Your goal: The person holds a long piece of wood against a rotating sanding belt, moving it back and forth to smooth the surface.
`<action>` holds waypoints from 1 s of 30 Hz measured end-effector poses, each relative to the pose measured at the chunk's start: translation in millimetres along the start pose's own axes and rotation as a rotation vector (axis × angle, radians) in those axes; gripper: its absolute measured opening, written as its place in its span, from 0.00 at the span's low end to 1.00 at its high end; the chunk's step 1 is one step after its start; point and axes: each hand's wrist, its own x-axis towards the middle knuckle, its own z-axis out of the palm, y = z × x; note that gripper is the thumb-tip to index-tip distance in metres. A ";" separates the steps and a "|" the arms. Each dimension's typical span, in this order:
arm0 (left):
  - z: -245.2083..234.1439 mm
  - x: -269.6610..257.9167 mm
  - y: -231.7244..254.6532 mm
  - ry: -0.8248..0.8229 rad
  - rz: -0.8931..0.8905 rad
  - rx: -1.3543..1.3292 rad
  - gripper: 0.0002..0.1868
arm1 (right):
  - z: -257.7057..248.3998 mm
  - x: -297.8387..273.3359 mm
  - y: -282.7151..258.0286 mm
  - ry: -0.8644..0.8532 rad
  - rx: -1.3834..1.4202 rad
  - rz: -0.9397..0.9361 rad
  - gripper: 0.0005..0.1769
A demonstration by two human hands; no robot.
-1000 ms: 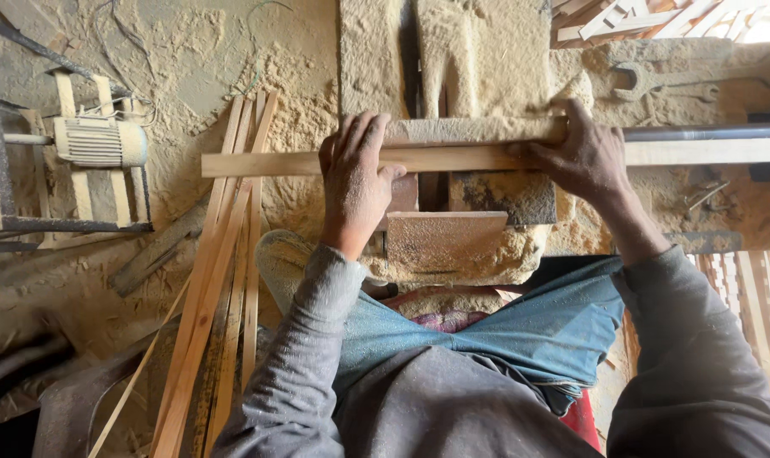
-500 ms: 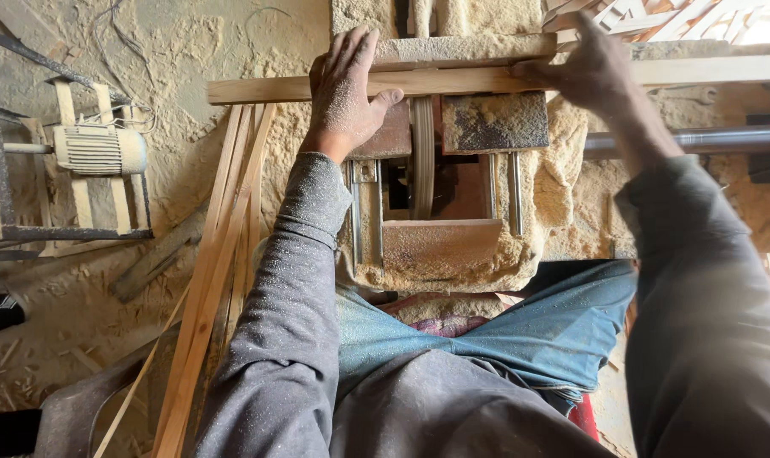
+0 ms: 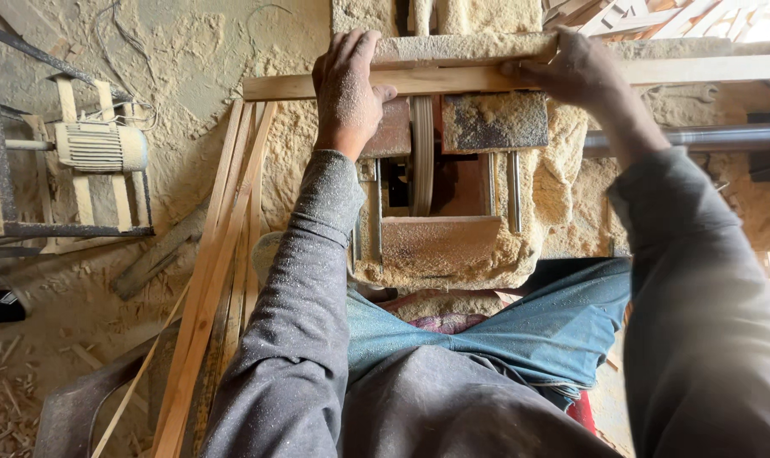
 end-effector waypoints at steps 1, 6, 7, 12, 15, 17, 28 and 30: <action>-0.7 -2.7 1.6 0.001 0.000 0.001 0.44 | -1.9 -7.0 -3.4 0.001 0.000 -0.001 0.40; -8.4 -19.5 10.8 0.009 -0.026 -0.022 0.43 | -11.3 -40.0 -28.5 0.015 0.117 -0.060 0.25; -8.8 -22.0 12.2 0.009 -0.024 -0.024 0.43 | -6.5 -37.9 -22.4 0.016 0.116 -0.058 0.25; -18.0 -30.6 22.9 0.044 -0.030 -0.044 0.40 | -4.2 -46.8 -25.4 0.071 0.054 0.009 0.31; -16.5 -36.3 22.8 0.072 -0.007 -0.059 0.38 | -2.5 -53.6 -27.2 0.085 0.109 0.050 0.28; -20.9 -38.8 26.1 0.066 -0.008 -0.055 0.39 | -2.6 -55.5 -25.6 0.092 0.106 0.042 0.29; -13.3 -50.7 22.5 0.074 -0.013 -0.039 0.40 | 23.3 -40.8 9.4 0.108 -0.012 0.080 0.41; -13.2 -52.9 23.0 0.065 -0.014 -0.026 0.42 | 40.2 -27.5 35.6 0.156 -0.065 -0.012 0.49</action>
